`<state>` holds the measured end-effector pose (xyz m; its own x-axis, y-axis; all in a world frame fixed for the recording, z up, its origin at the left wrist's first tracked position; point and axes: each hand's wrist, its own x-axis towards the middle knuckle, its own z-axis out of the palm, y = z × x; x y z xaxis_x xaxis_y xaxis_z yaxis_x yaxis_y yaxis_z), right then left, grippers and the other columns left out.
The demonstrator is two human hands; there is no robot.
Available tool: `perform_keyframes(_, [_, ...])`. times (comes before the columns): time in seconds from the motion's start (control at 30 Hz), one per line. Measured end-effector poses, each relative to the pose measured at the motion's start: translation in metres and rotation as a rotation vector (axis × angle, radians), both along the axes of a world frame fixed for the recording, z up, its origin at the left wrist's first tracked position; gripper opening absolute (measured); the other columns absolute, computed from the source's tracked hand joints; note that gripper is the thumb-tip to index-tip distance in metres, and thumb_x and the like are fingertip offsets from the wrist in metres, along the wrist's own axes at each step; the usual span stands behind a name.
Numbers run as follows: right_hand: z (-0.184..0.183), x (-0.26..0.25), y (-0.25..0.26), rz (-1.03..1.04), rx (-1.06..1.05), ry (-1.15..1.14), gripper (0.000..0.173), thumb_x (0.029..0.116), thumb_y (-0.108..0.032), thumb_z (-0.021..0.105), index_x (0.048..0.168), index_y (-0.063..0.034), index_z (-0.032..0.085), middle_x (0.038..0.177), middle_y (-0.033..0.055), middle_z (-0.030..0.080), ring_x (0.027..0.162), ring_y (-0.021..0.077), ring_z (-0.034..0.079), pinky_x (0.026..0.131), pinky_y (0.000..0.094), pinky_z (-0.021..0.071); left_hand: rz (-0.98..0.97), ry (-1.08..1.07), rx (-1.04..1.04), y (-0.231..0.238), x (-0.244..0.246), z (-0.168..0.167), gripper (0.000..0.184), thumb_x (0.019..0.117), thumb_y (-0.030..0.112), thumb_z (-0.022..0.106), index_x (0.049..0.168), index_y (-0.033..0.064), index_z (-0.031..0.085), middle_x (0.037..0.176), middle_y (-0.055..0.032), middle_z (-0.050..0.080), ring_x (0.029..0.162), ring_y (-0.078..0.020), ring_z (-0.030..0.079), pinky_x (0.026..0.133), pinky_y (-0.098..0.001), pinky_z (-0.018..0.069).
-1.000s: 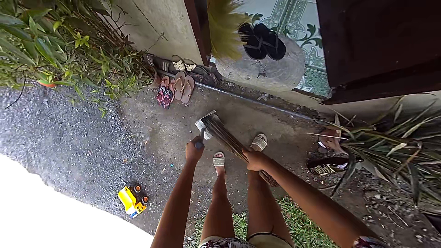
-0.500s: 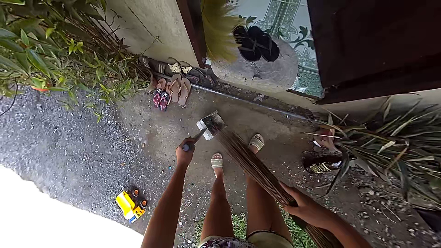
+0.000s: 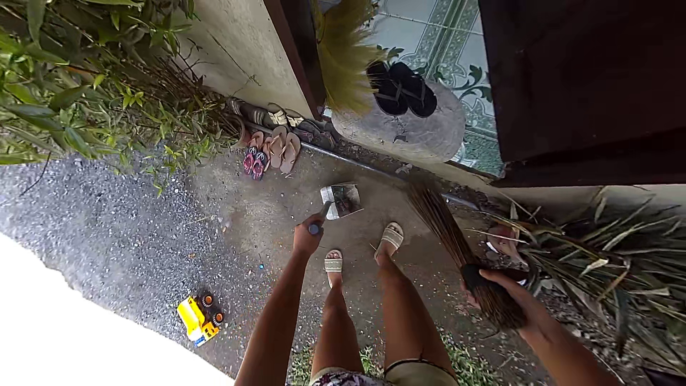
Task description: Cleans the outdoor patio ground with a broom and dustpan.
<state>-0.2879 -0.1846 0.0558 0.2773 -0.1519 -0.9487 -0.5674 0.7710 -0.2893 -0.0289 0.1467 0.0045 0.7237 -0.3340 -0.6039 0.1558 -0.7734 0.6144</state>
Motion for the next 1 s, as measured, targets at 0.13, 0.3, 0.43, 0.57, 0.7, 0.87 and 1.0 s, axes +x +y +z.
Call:
perform_keyframes(0.13, [-0.034,0.04,-0.048,0.171,-0.121,0.023,0.036,0.0982,-0.012,0.042,0.133,-0.0113,0.046,0.087,0.0071,0.063,0.066,0.0143,0.066,0.056,0.0257,0.056,-0.008,0.034,0.035,-0.015,0.005,0.006,0.036,0.0924,0.002,0.065,0.129,-0.0001,0.067,0.131,-0.02,0.067,0.122,-0.0323,0.065,0.108,-0.0482,0.0474])
perform_keyframes(0.3, [-0.029,0.06,-0.069,0.368,-0.21,0.123,0.033,0.097,-0.007,0.047,0.13,-0.0076,0.047,0.085,0.0089,0.059,0.062,0.0169,0.062,0.055,0.0307,0.0544,0.049,0.055,0.059,-0.021,-0.005,0.012,0.036,0.0934,0.002,0.063,0.129,0.0004,0.067,0.128,-0.0198,0.069,0.119,-0.0324,0.066,0.106,-0.0482,0.0484])
perform_keyframes(0.43, [-0.01,0.049,-0.081,0.411,-0.272,0.172,0.041,0.0975,-0.009,0.047,0.139,-0.0086,0.045,0.09,0.0091,0.06,0.063,0.0165,0.063,0.053,0.0311,0.0547,0.103,0.081,0.106,-0.027,-0.017,0.014,0.035,0.0945,0.004,0.063,0.129,0.0014,0.068,0.126,-0.0202,0.07,0.118,-0.0341,0.067,0.105,-0.0516,0.0483])
perform_keyframes(0.57, [-0.022,0.062,-0.089,0.457,-0.284,0.173,0.044,0.0997,-0.006,0.048,0.143,-0.0071,0.044,0.094,0.0121,0.059,0.066,0.0187,0.062,0.058,0.0339,0.0544,0.149,0.104,0.129,-0.03,-0.029,0.009,0.034,0.094,0.003,0.062,0.128,0.0016,0.068,0.125,-0.0207,0.07,0.117,-0.0355,0.067,0.104,-0.0529,0.0482])
perform_keyframes(0.7, [-0.056,0.106,-0.071,0.47,-0.185,0.148,0.033,0.1004,-0.007,0.05,0.133,-0.004,0.049,0.095,0.0126,0.059,0.07,0.0193,0.062,0.062,0.0336,0.0552,0.222,0.088,0.123,-0.027,-0.041,0.007,0.036,0.0918,0.001,0.065,0.128,0.0004,0.068,0.127,-0.02,0.069,0.119,-0.0342,0.066,0.106,-0.0507,0.0479])
perform_keyframes(0.87, [-0.091,0.148,-0.04,0.473,-0.232,0.129,0.031,0.0979,-0.008,0.057,0.127,0.002,0.053,0.102,0.0181,0.058,0.08,0.0253,0.06,0.071,0.0427,0.0536,0.233,0.078,0.123,-0.027,-0.045,0.017,0.037,0.0919,0.002,0.065,0.129,-0.0011,0.067,0.125,-0.0211,0.07,0.117,-0.0329,0.067,0.105,-0.049,0.0482])
perform_keyframes(1.0, [-0.035,0.114,-0.041,0.455,-0.167,0.151,0.033,0.0997,-0.008,0.051,0.132,-0.0025,0.05,0.097,0.0133,0.058,0.072,0.0199,0.061,0.063,0.0354,0.0547,0.193,0.109,0.13,-0.026,-0.047,0.015,0.036,0.0925,0.001,0.065,0.129,-0.0011,0.067,0.126,-0.0217,0.069,0.118,-0.0339,0.067,0.106,-0.0493,0.048])
